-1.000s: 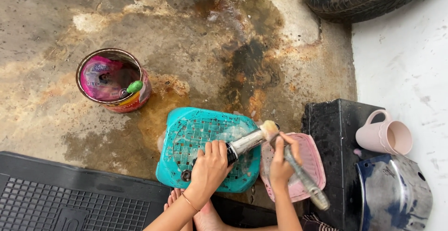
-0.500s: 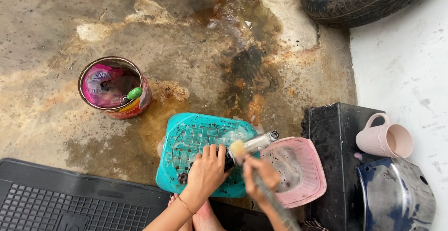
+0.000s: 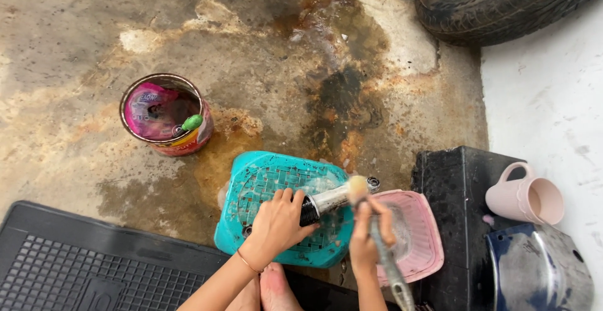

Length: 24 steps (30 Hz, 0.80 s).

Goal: The person scrubs a cylindrical mechanical part with a brush and a scraper while it rests on a blue basket. They repeatedly dip the brush into a pink basin of soapy water and scrub the part's surface and grooves.

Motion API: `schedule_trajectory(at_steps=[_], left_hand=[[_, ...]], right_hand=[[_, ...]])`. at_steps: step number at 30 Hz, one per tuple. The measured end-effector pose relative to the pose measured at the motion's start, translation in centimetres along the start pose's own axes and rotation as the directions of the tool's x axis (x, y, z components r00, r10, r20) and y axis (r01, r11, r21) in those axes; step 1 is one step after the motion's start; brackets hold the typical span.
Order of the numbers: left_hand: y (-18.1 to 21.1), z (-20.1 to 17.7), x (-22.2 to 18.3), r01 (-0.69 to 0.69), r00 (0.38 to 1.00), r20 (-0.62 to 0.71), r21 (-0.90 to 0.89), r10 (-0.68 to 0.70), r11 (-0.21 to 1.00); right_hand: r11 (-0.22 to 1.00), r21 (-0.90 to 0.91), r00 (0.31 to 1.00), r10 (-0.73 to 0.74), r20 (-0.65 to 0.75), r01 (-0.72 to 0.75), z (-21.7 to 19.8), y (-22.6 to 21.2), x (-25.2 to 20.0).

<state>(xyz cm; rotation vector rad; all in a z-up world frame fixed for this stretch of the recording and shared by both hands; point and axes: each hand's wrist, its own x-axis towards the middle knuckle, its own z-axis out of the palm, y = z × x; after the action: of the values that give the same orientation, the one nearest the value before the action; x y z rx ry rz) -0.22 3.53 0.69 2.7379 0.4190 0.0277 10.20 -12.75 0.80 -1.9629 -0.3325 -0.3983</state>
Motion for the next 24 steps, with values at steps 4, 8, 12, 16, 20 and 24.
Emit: schedule_trajectory(at_steps=[4,8,12,16,20,24], left_hand=[[-0.1,-0.3,-0.3,-0.007,1.0,-0.006,-0.02,0.007,1.0],[-0.9,-1.1,0.2,-0.049,0.997,-0.049,0.044,0.051,0.998],[-4.1,-2.2,1.2,-0.117,0.985,-0.112,0.101,0.128,0.988],[-5.6,-3.3,1.8,-0.133,0.959,-0.212,0.253,0.189,0.958],[-4.8,-3.7,1.1,-0.101,0.961,-0.234,0.197,0.147,0.975],[-4.7,-3.6,0.4,-0.123,0.965,-0.214,0.145,0.152,0.982]], right_hand=[[0.84,0.16,0.822,-0.541,0.177,0.518,0.6,-2.5,-0.5],[0.986,0.097,0.979,-0.147,0.138,0.134,0.2,1.4,1.6],[0.999,-0.016,0.977,-0.025,0.21,0.029,1.2,-4.0,0.9],[0.947,0.098,0.902,-0.322,0.287,0.307,1.9,-3.8,0.3],[0.993,0.114,0.991,0.027,0.135,-0.042,2.9,-3.4,0.4],[0.888,0.208,0.814,-0.459,0.356,0.409,2.4,-7.0,-0.8]])
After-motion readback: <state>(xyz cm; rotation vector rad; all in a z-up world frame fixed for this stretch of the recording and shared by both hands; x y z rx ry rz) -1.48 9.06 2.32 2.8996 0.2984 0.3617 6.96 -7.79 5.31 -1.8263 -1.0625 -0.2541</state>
